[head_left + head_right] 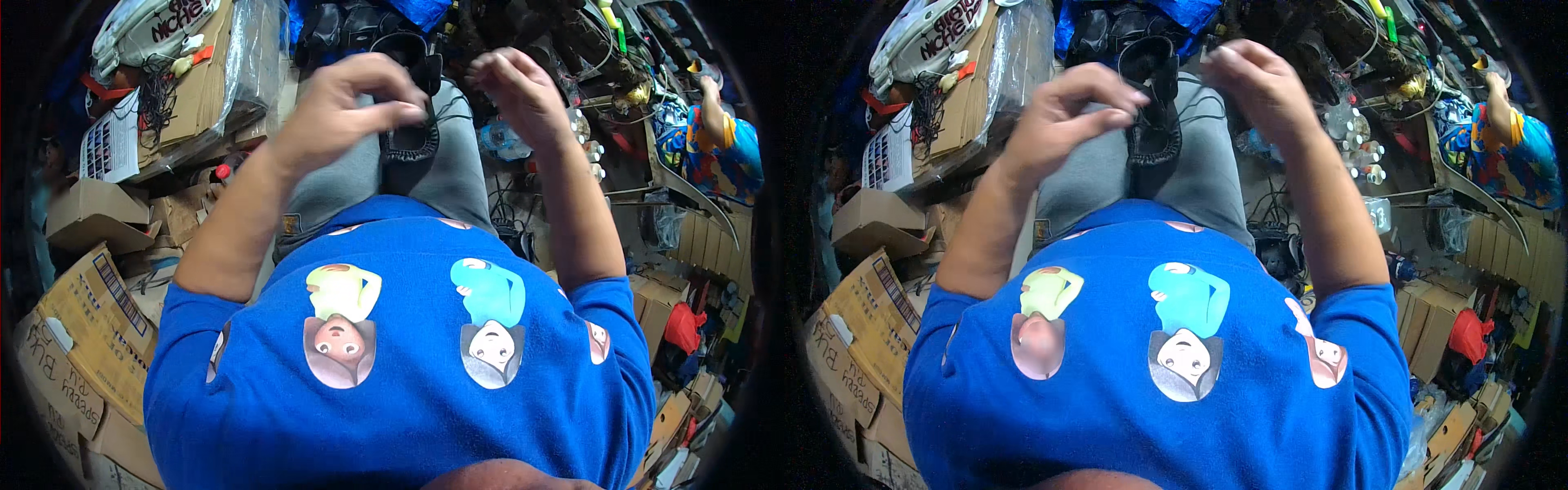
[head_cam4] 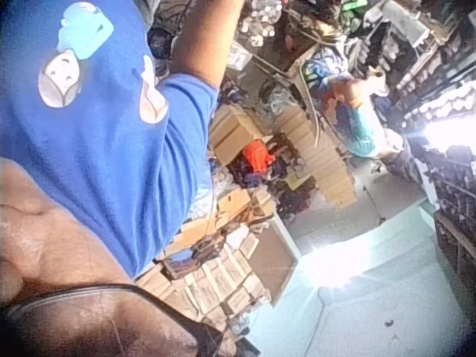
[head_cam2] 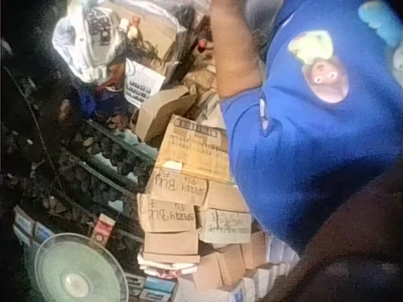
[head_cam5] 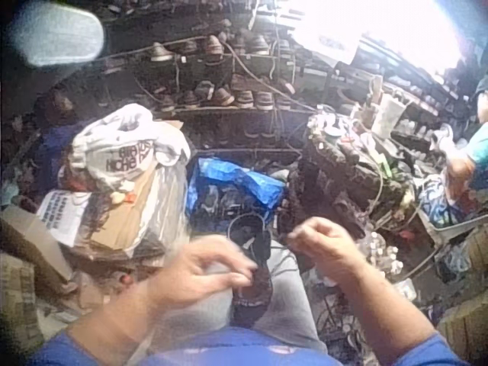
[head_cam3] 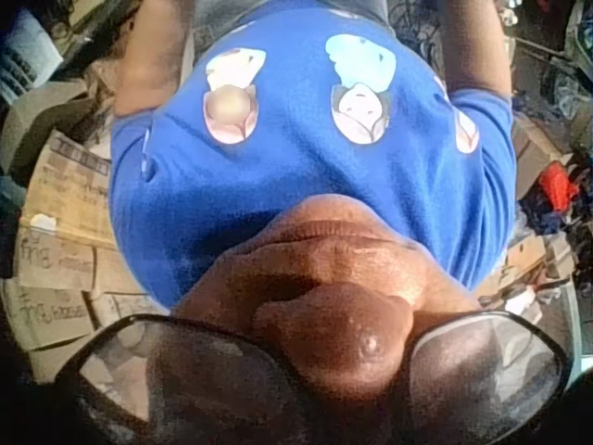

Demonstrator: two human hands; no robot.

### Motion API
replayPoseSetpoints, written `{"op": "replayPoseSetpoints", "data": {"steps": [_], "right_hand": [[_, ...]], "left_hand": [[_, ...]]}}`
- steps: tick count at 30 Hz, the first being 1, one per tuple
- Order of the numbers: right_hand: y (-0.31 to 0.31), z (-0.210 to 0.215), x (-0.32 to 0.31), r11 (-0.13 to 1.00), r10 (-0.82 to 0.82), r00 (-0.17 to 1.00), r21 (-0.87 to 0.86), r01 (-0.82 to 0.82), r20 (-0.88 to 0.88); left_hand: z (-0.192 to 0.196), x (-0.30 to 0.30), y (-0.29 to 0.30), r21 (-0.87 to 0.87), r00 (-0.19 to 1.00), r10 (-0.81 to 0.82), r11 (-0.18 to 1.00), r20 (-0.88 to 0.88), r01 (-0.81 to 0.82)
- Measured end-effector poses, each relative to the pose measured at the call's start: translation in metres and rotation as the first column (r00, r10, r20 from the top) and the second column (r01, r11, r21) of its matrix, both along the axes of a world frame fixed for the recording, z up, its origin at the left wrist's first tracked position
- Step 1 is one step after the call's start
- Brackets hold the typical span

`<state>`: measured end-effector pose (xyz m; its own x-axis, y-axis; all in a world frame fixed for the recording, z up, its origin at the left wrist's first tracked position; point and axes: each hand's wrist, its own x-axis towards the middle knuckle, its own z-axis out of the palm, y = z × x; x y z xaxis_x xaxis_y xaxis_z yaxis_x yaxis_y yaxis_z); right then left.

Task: The recorder is lacing a black leather boot held on their lap.

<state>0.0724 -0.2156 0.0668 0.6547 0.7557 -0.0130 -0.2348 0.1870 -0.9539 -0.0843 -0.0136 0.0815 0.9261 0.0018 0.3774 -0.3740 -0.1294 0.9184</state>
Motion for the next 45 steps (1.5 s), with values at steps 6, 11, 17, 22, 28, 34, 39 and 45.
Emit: {"op": "replayPoseSetpoints", "data": {"steps": [6,11,17,22,28,34,39,45], "right_hand": [[-0.017,0.016,-0.017,0.626,0.714,0.591,-0.720,-0.298,0.376],[-0.174,-0.033,0.051,0.171,0.661,0.620,-0.889,0.424,0.423],[-0.086,-0.030,0.014,0.641,0.414,0.749,-0.749,0.164,0.518],[-0.015,-0.031,0.002,0.793,0.393,0.806,-0.607,-0.054,0.442],[-0.011,-0.047,0.009,0.777,0.492,0.684,-0.627,-0.064,0.539],[-0.009,-0.051,0.003,0.810,0.481,0.688,-0.577,-0.111,0.543],[-0.017,-0.052,-0.007,0.809,0.451,0.719,-0.582,-0.080,0.529],[-0.021,-0.049,-0.004,0.796,0.441,0.696,-0.605,-0.012,0.567]], "left_hand": [[-0.030,-0.034,0.008,0.507,0.973,-0.023,0.850,-0.230,0.140],[-0.037,-0.123,0.147,0.963,0.638,0.760,0.247,-0.127,-0.104],[-0.028,-0.046,0.053,0.751,0.884,0.468,0.590,-0.018,-0.297],[-0.053,0.031,-0.009,0.617,0.993,0.102,0.778,0.061,-0.118],[-0.059,0.059,-0.004,0.624,0.918,-0.026,0.725,-0.396,0.290],[-0.068,0.061,0.002,0.397,0.889,-0.130,0.859,-0.439,0.322],[-0.071,0.061,0.003,0.350,0.865,-0.191,0.857,-0.463,0.377],[-0.073,0.058,0.002,0.361,0.882,-0.173,0.864,-0.438,0.349]]}}
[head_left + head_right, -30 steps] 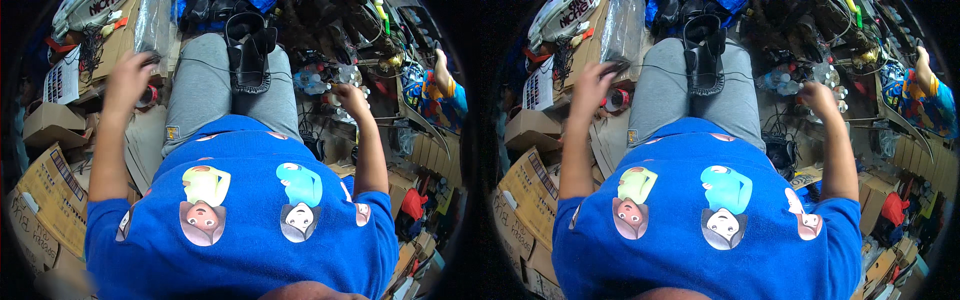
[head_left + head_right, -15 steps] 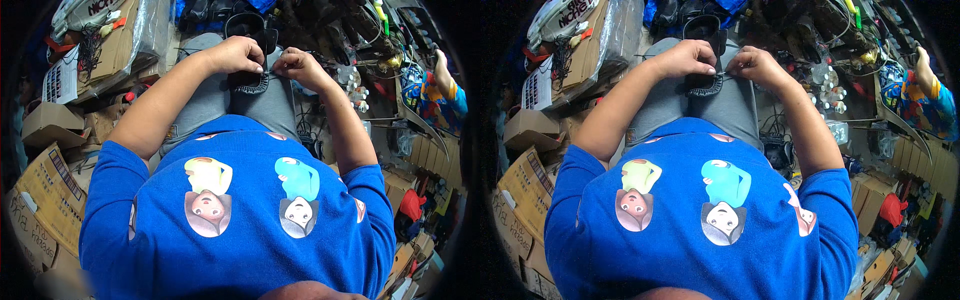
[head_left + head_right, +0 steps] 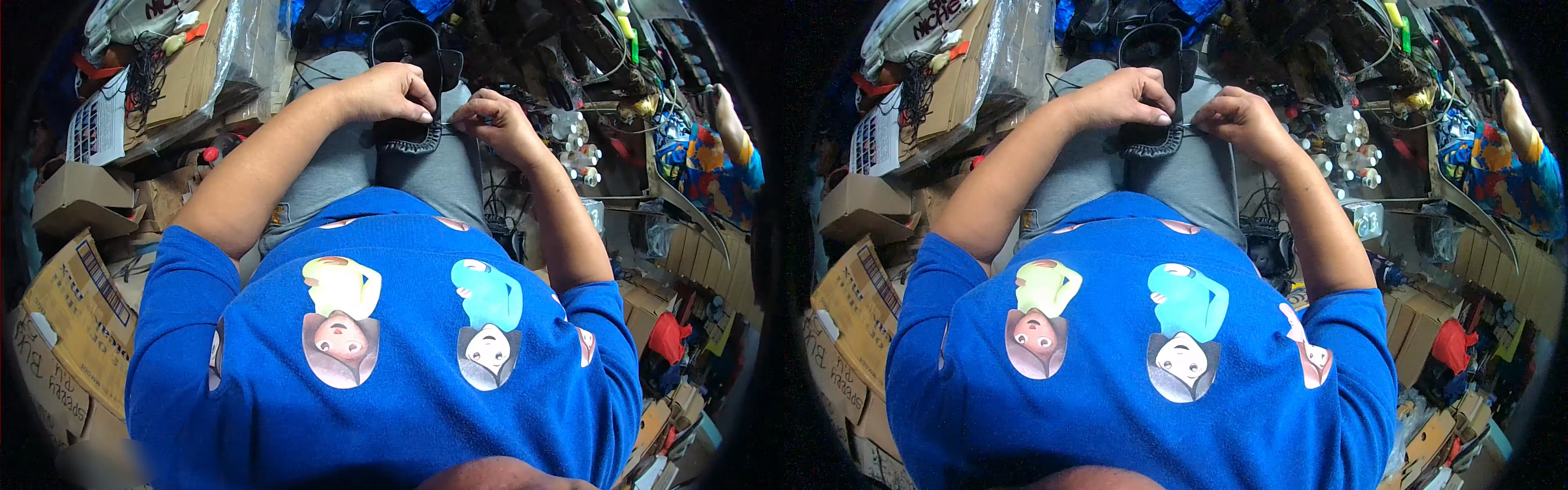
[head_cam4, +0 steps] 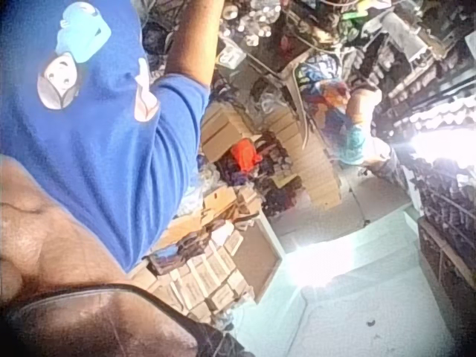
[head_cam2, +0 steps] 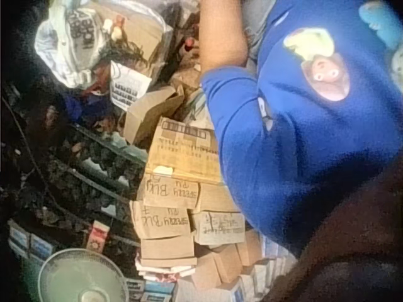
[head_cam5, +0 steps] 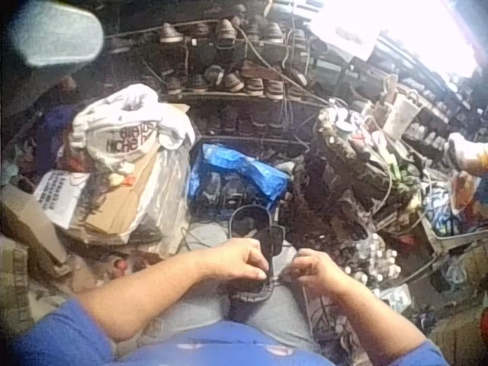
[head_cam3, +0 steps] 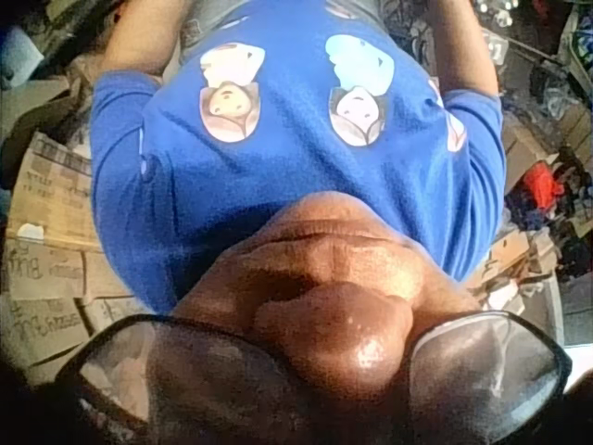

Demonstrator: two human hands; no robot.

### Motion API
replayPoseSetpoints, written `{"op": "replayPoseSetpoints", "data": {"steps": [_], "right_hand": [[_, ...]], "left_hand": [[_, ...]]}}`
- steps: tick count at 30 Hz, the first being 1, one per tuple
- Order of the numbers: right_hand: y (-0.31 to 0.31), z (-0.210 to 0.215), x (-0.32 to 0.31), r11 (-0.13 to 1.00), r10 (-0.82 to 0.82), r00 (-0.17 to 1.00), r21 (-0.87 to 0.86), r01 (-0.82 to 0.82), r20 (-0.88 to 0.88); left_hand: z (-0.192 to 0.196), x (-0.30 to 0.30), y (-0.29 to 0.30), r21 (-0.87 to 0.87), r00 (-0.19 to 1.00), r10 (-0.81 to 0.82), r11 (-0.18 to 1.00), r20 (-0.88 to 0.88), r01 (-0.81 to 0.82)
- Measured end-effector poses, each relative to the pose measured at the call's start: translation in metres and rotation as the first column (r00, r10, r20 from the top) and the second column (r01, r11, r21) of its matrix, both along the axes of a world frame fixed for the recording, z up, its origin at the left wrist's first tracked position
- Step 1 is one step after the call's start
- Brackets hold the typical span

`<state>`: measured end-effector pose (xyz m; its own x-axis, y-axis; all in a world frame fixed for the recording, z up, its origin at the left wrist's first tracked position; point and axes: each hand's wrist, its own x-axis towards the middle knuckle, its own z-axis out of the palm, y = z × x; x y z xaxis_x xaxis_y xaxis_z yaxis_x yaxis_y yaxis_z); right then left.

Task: The recorder is lacing a black leather boot held on their lap.

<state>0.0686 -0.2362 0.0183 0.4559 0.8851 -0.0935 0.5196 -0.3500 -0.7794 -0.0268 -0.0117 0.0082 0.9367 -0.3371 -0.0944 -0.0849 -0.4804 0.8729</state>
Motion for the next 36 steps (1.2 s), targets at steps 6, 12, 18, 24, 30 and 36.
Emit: {"op": "replayPoseSetpoints", "data": {"steps": [6,12,18,24,30,36], "right_hand": [[0.004,-0.006,-0.010,0.999,0.009,1.000,0.049,-0.008,-0.010],[0.001,0.002,-0.027,0.996,-0.041,0.994,0.080,0.032,0.103],[0.005,0.021,-0.037,0.991,0.135,0.859,-0.065,-0.118,0.494],[0.033,0.039,-0.042,0.918,0.395,0.654,-0.303,-0.256,0.645],[0.024,0.024,-0.022,0.967,0.212,0.904,-0.212,-0.139,0.372],[0.019,0.006,-0.026,0.999,-0.013,0.988,-0.047,0.021,0.156]], "left_hand": [[0.004,0.000,0.001,0.053,0.999,-0.035,0.998,0.026,0.034],[0.010,-0.002,0.001,0.139,0.995,-0.103,0.985,-0.016,0.104],[0.010,-0.001,-0.001,0.183,0.992,-0.124,0.975,-0.027,0.126],[0.001,0.008,0.000,0.242,0.972,-0.140,0.966,0.186,0.093],[-0.003,0.015,0.001,0.149,0.989,-0.006,0.989,0.150,-0.017],[0.001,-0.015,-0.014,0.213,0.839,0.336,0.865,0.428,-0.455]]}}
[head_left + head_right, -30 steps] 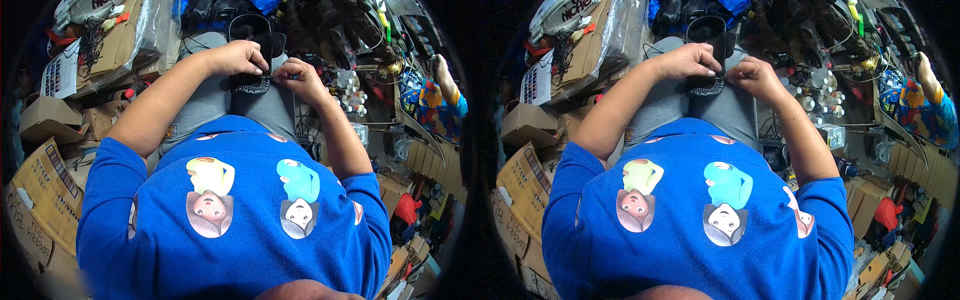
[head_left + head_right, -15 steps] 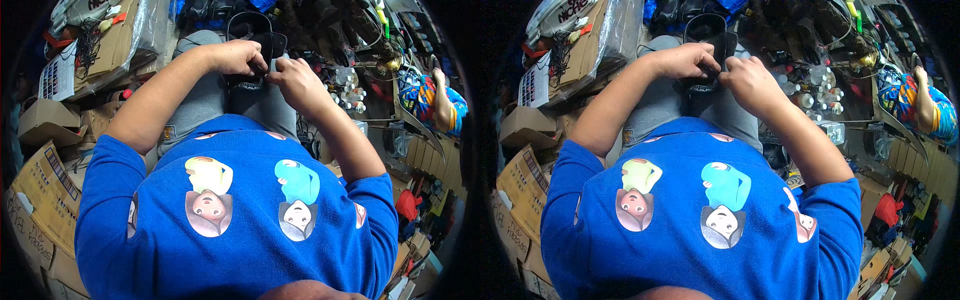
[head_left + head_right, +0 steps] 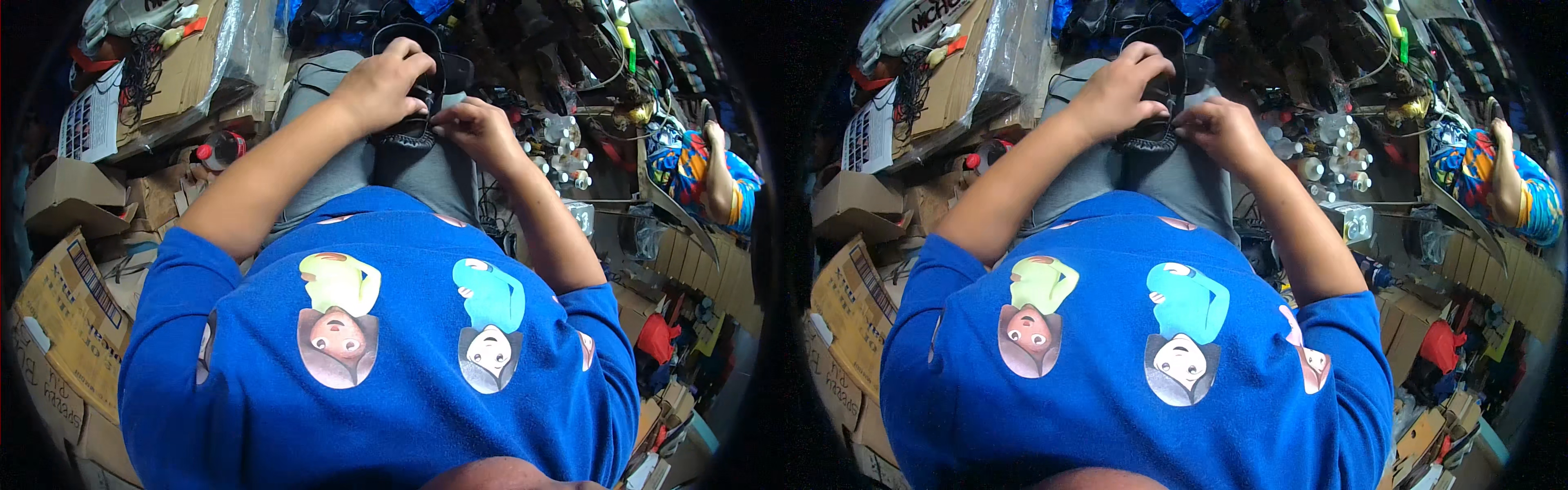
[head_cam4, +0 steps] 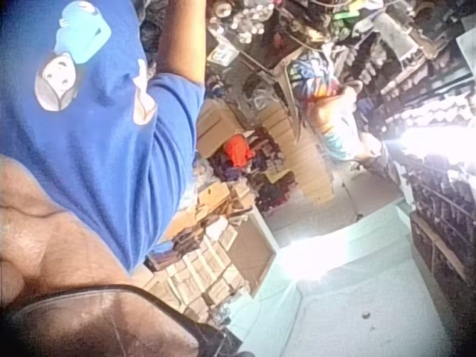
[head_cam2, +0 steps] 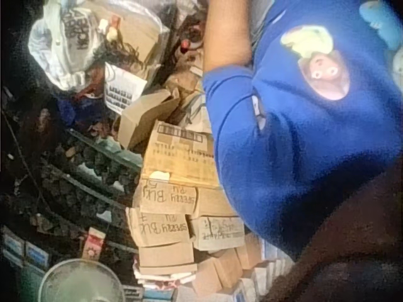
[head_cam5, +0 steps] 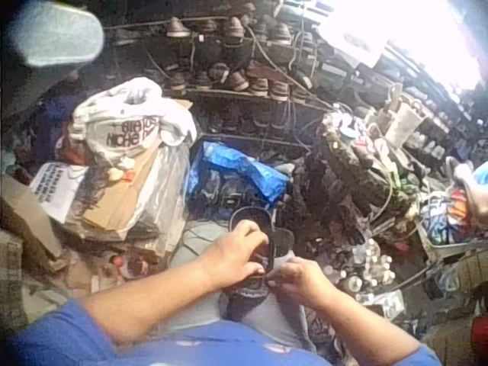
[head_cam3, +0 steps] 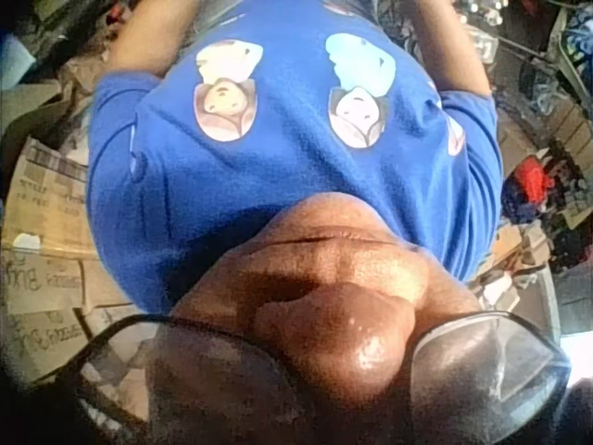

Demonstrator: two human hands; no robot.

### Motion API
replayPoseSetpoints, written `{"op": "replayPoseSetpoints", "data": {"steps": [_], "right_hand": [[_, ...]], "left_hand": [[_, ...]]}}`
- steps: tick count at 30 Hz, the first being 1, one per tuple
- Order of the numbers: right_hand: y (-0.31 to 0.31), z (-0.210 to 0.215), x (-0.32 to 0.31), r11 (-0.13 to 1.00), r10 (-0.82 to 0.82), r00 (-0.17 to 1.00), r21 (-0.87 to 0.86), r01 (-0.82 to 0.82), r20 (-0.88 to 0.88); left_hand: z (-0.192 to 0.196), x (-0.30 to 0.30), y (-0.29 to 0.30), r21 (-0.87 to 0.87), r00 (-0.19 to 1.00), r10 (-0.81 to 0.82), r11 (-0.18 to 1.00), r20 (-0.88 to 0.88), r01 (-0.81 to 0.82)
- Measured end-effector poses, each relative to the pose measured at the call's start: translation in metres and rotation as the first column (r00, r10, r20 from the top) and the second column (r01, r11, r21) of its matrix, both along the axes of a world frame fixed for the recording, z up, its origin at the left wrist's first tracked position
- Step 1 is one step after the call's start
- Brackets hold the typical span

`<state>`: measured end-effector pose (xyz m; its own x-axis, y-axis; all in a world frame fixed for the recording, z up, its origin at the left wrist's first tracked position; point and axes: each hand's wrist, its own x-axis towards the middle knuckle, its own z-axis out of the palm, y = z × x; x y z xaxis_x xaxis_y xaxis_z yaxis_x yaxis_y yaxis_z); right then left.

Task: The recorder is lacing a black leather boot held on their lap.

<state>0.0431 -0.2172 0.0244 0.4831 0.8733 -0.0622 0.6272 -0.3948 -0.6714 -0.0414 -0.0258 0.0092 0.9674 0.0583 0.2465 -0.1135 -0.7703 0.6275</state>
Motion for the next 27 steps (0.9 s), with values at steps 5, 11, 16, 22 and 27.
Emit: {"op": "replayPoseSetpoints", "data": {"steps": [5,11,16,22,27], "right_hand": [[-0.053,-0.015,0.033,0.972,-0.175,0.468,-0.076,0.223,-0.866],[-0.099,0.004,0.057,0.649,0.641,0.044,0.572,0.502,-0.766],[-0.077,-0.012,0.052,0.976,-0.181,0.765,-0.017,0.217,-0.617],[-0.042,-0.011,0.019,0.918,-0.243,0.970,-0.317,0.237,0.020],[-0.048,-0.046,0.019,0.965,-0.219,0.975,-0.142,0.220,0.025]], "left_hand": [[0.017,-0.064,0.018,-0.051,0.982,-0.066,0.997,-0.179,0.058],[0.040,-0.088,0.067,-0.302,0.850,-0.222,0.950,-0.478,0.079],[0.020,-0.055,0.035,-0.017,0.973,-0.161,0.987,-0.164,0.161],[0.019,-0.066,0.053,-0.016,0.911,-0.157,0.987,-0.381,0.163],[0.034,-0.066,0.084,0.079,0.730,0.136,0.991,-0.670,-0.113]]}}
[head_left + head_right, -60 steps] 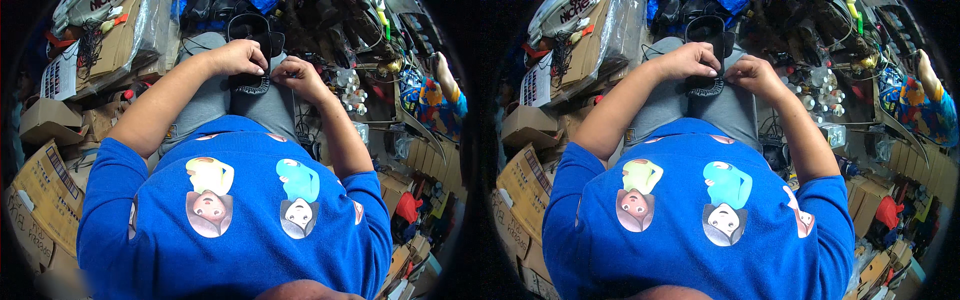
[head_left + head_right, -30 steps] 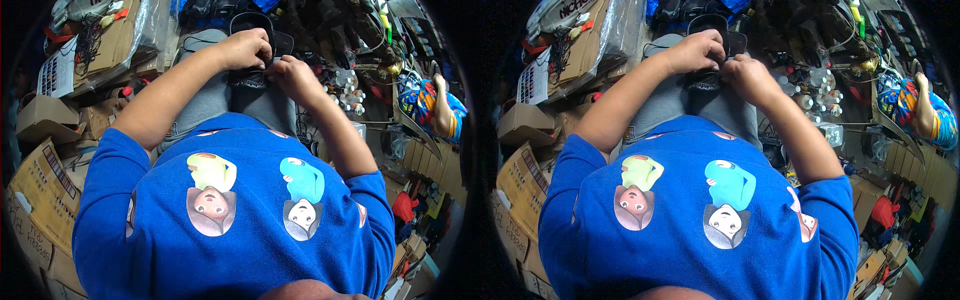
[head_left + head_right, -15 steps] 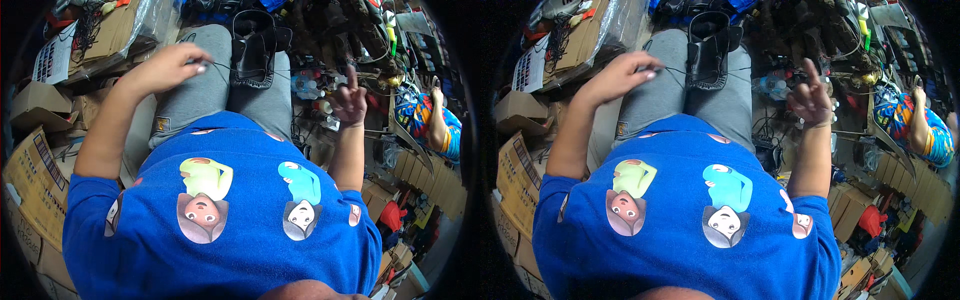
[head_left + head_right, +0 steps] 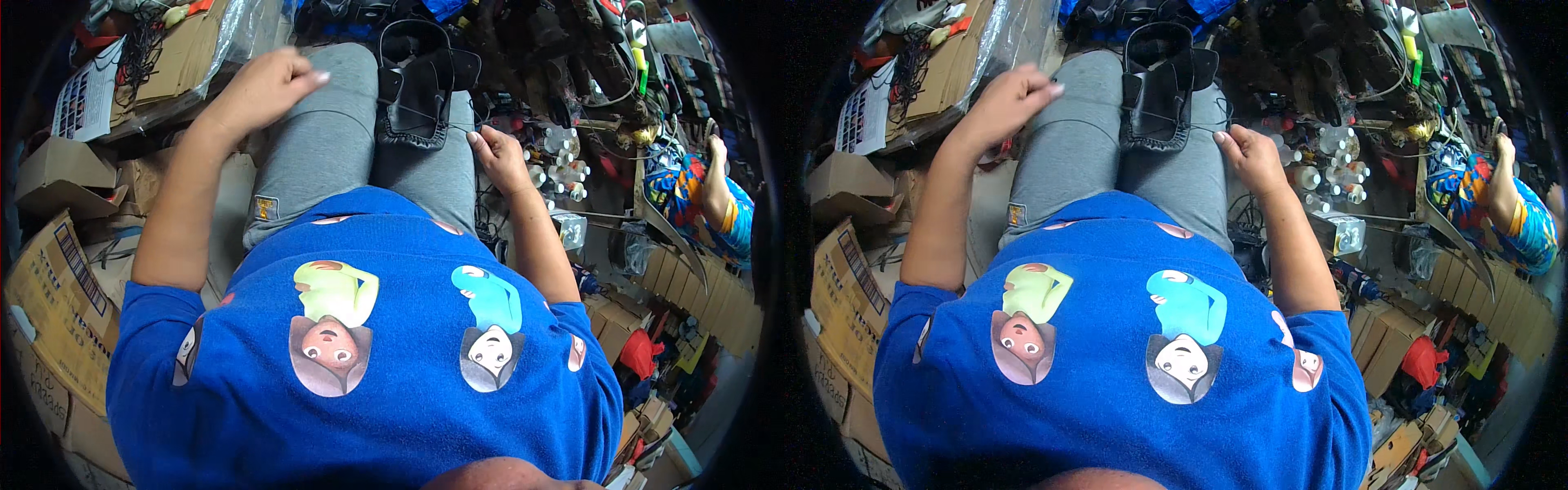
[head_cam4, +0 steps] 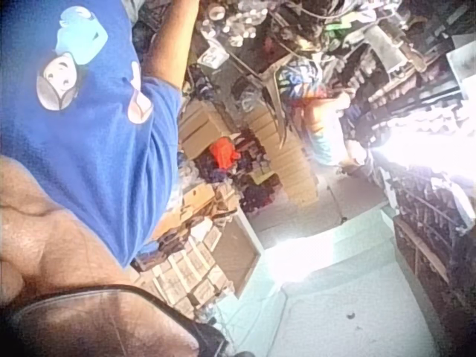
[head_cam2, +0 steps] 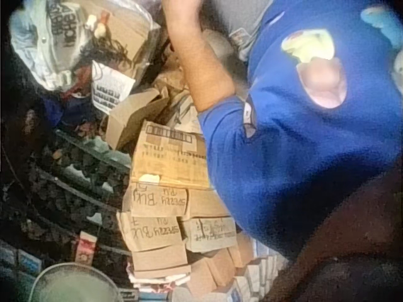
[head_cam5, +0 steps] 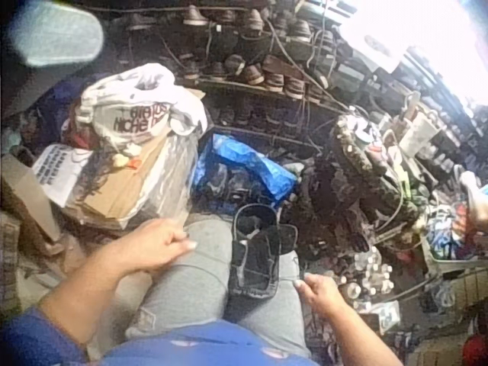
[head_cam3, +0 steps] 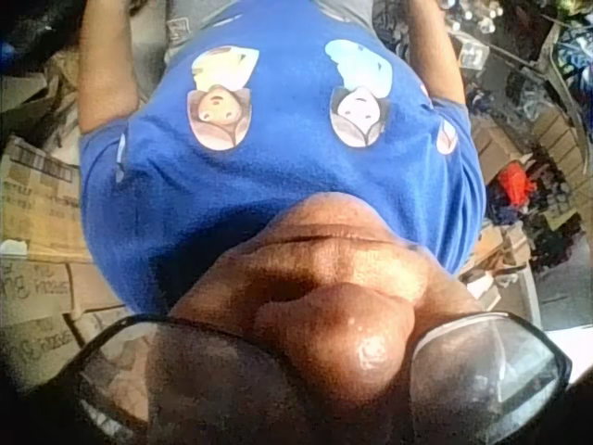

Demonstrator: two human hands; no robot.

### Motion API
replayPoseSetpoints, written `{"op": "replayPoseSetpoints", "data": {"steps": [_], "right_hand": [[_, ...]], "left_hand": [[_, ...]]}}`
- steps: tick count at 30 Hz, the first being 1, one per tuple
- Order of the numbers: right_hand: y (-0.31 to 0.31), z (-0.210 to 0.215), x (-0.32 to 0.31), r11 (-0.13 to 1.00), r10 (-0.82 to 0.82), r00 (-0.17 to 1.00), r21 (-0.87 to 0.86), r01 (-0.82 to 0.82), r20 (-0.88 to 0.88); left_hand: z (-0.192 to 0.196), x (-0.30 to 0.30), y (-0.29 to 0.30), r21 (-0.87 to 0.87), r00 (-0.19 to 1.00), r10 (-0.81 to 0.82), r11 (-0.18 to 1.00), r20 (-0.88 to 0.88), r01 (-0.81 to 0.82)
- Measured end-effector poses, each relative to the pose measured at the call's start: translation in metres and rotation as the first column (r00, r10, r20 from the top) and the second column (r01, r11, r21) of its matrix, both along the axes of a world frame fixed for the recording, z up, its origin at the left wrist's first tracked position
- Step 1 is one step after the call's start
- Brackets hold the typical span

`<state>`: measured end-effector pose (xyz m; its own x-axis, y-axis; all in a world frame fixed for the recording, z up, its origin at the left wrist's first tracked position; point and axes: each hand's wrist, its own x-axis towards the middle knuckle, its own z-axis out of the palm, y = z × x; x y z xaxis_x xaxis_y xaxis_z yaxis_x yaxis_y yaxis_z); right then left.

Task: The recorder is lacing a black leather boot held on their lap.

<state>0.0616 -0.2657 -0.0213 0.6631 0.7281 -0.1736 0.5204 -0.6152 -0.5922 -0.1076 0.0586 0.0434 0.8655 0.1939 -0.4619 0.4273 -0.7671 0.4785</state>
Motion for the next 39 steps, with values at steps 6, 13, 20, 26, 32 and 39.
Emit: {"op": "replayPoseSetpoints", "data": {"steps": [6,13,20,26,32,39], "right_hand": [[0.001,-0.007,-0.003,1.000,0.011,1.000,0.016,-0.011,-0.005],[-0.022,-0.009,-0.004,0.994,0.099,0.967,-0.069,-0.085,0.236],[-0.049,-0.008,0.055,0.729,-0.283,0.718,0.343,0.592,-0.636],[0.059,0.055,0.072,0.956,0.231,0.838,0.277,-0.100,-0.495],[0.114,0.075,0.045,0.943,0.299,0.936,-0.090,-0.320,-0.187],[0.081,0.074,0.024,0.990,0.087,0.872,0.053,-0.128,0.481]], "left_hand": [[0.004,0.029,-0.055,-0.982,0.739,0.668,-0.061,0.093,0.179],[-0.048,0.006,0.015,-0.964,0.831,0.551,-0.253,-0.075,0.081],[-0.030,-0.020,0.037,-0.428,0.720,0.474,0.864,0.507,-0.267],[-0.009,-0.005,-0.087,0.098,0.721,-0.273,0.956,0.637,0.275],[-0.031,-0.001,-0.081,0.139,0.809,-0.328,0.944,0.488,0.299],[-0.020,0.020,-0.072,-0.060,0.822,-0.252,0.943,0.511,0.326]]}}
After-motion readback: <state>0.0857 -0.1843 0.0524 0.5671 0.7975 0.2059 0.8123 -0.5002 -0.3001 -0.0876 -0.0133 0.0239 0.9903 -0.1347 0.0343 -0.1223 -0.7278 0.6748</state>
